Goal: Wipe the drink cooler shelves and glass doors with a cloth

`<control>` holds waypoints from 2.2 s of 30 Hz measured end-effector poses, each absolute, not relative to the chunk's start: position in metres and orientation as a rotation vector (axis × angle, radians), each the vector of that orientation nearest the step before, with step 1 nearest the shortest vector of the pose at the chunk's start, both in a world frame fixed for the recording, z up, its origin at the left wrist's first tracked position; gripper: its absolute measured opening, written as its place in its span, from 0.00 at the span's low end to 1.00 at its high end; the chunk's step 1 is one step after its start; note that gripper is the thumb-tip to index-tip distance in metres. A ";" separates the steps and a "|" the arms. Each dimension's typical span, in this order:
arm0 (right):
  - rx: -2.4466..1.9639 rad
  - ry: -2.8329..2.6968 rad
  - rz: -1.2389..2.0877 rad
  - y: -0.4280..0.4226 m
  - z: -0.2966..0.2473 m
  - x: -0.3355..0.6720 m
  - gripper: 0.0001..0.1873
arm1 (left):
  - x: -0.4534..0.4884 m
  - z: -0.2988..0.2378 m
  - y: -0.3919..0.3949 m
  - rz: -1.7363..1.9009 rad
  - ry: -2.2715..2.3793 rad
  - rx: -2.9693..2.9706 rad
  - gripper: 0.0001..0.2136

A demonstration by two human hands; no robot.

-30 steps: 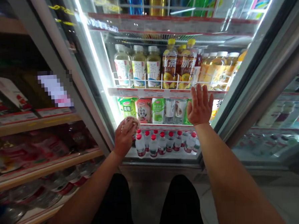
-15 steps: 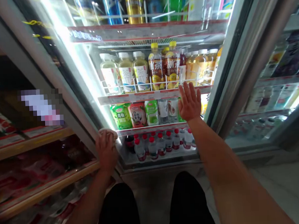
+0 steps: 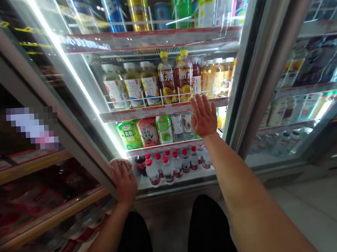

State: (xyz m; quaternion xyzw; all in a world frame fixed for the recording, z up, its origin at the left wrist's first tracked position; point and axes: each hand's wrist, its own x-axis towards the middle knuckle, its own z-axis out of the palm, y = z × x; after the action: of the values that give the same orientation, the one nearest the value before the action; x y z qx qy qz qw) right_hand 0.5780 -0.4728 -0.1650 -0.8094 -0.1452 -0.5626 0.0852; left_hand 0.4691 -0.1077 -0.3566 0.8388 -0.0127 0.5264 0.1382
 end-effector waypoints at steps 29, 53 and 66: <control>-2.386 -0.481 -1.719 -0.473 -0.163 0.577 0.30 | 0.482 -0.363 -0.226 1.391 -0.611 2.677 0.41; -2.335 -0.510 -1.739 -0.473 -0.162 0.581 0.29 | 0.505 -0.330 -0.267 1.307 -1.040 2.724 0.30; -2.047 -0.812 -1.289 -0.435 -0.309 0.493 0.34 | 0.512 -0.315 -0.295 1.348 -0.814 2.414 0.39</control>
State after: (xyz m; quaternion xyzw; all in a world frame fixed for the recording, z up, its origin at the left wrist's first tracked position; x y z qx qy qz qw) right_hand 0.4930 -0.4348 -0.3094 -0.7676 -0.3044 -0.4834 0.2907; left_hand 0.5124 -0.2948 -0.3152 0.8306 -0.2801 0.4637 0.1294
